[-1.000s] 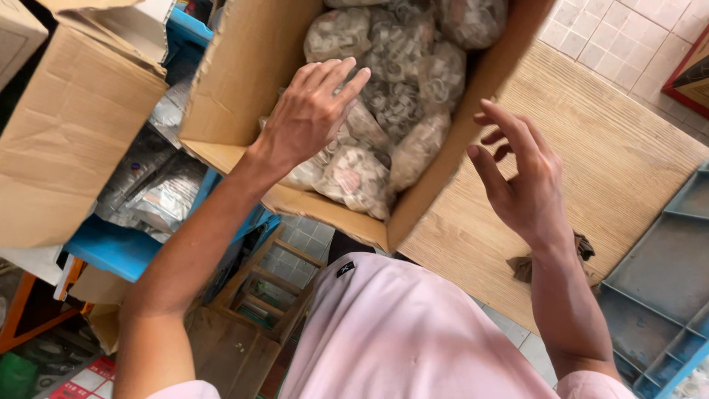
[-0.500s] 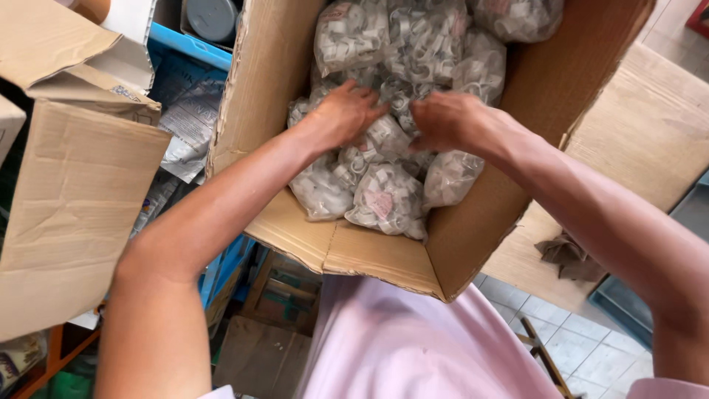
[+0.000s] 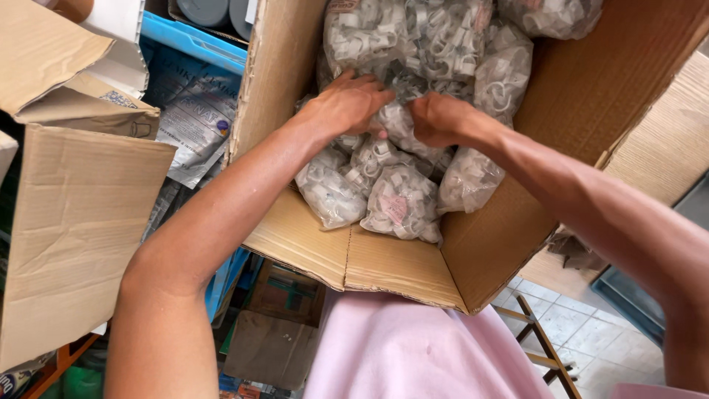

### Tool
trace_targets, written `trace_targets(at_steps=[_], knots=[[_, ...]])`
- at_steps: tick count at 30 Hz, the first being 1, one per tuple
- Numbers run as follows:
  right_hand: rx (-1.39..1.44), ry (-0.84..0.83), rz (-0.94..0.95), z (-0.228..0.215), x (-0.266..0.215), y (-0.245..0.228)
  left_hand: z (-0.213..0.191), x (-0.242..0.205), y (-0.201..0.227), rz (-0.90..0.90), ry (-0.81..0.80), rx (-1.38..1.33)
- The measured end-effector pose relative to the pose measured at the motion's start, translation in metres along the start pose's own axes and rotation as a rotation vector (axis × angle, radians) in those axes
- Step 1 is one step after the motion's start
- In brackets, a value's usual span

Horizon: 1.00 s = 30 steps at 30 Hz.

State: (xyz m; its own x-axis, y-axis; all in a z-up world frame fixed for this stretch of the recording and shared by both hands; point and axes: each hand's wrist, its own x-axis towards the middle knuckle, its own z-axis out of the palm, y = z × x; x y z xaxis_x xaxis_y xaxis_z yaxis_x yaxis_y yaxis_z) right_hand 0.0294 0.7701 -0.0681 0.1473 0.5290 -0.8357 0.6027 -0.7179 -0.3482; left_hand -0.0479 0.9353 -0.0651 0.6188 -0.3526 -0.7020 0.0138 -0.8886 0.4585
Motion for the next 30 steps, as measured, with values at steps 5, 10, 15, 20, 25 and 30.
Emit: trace_targets(at_steps=[5, 10, 15, 20, 25, 30], knots=[[-0.016, -0.065, 0.074, -0.026, -0.050, -0.008, -0.002, -0.006, 0.004, 0.094, 0.146, -0.187], [0.120, 0.148, -0.015, -0.012, -0.095, 0.012, -0.025, -0.028, 0.024, 0.169, 0.174, -0.182], [0.226, 0.432, -0.366, 0.012, -0.129, 0.012, -0.054, -0.075, 0.046, 0.271, 0.455, 0.033], [0.187, 0.904, -0.370, 0.017, -0.187, -0.007, -0.063, -0.117, 0.098, 0.375, 0.832, 0.389], [0.185, 1.206, -0.482, 0.033, -0.262, 0.037, -0.060, -0.141, 0.195, 0.485, 1.176, 0.583], [0.262, 1.435, -0.340, 0.086, -0.334, 0.111, -0.026, -0.104, 0.295, 0.445, 1.265, 0.727]])
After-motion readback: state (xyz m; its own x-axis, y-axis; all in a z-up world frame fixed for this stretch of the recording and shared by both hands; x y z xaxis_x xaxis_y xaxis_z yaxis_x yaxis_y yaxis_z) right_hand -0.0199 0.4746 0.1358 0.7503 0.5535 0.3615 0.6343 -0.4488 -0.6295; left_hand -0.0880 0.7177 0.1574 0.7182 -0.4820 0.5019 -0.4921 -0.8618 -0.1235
